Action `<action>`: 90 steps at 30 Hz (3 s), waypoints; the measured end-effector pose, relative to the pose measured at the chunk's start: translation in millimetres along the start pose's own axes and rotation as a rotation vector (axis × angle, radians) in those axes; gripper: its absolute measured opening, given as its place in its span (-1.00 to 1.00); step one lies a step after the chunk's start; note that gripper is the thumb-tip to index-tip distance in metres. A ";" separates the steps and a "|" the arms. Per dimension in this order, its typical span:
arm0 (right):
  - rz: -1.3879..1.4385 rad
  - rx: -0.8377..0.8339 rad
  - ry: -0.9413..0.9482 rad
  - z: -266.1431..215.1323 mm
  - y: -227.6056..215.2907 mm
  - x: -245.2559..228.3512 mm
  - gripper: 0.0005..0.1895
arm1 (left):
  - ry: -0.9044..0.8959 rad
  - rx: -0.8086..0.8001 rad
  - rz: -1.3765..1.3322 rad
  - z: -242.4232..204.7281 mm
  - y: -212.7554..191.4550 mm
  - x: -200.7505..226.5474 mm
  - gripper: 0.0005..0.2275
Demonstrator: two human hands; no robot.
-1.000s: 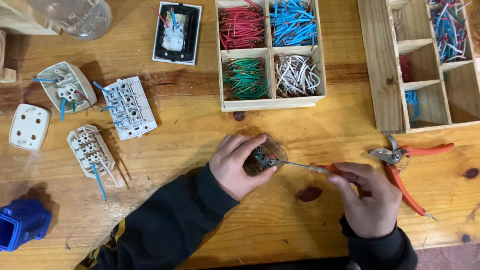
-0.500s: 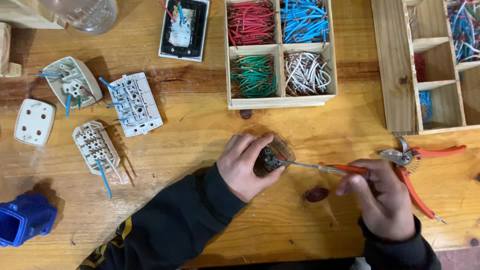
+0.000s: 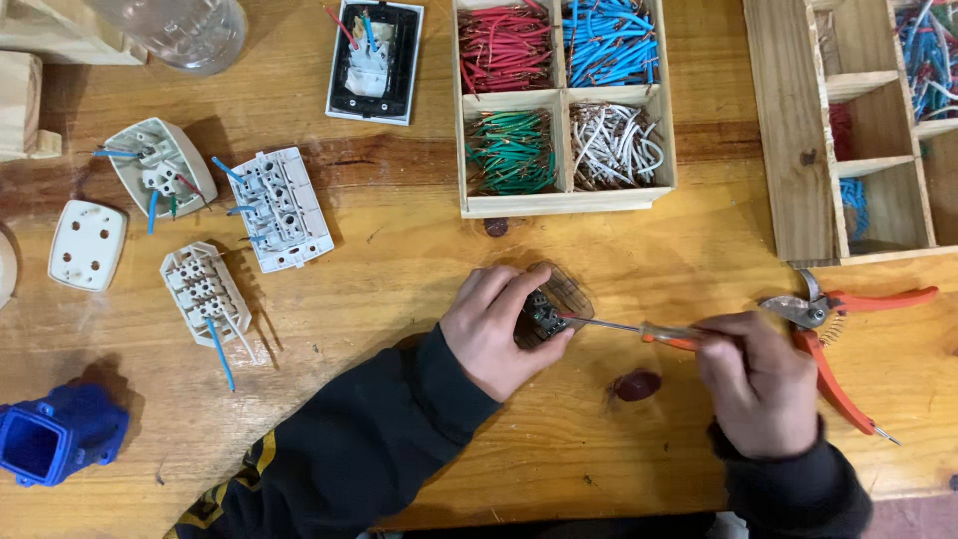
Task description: The person connects green, red, and blue wires to a small electrical component using a screwdriver. They strip the wire ends, insert them into terminals, and tighten the screws to secure the connections.
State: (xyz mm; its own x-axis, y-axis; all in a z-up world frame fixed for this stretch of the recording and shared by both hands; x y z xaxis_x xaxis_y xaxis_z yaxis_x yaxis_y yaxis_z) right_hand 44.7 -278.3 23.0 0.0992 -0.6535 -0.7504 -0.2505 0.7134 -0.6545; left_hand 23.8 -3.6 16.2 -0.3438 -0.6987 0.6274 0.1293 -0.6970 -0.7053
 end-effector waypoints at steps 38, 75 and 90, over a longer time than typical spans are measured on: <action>0.147 -0.400 -0.007 21.7 -6.7 7.8 -0.73 | -0.077 -0.046 -0.010 -3.6 2.4 -4.7 -0.50; -0.175 -0.220 -0.450 33.1 -3.6 -14.6 -0.80 | -0.099 -0.044 0.050 -4.8 1.8 -3.4 -0.51; -0.101 -0.198 -0.373 32.3 3.9 -21.6 -0.72 | -0.064 -0.006 0.095 -5.2 -2.5 -0.7 -0.52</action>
State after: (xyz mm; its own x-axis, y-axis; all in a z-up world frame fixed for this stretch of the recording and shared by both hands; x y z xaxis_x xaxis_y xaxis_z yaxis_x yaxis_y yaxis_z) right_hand 72.7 -253.3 33.6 0.4647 -0.5558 -0.6893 -0.3983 0.5641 -0.7233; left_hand 18.9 -0.6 15.7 -0.2700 -0.7703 0.5777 0.1523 -0.6266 -0.7644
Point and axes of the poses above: each hand's wrist, its own z-axis towards the middle knuckle, its own y-axis out of the palm, x = y × z, the point moved 3 cm from there along z, towards the middle knuckle, and after that the axes turned 10 degrees about -x, right-handed, at the moved point
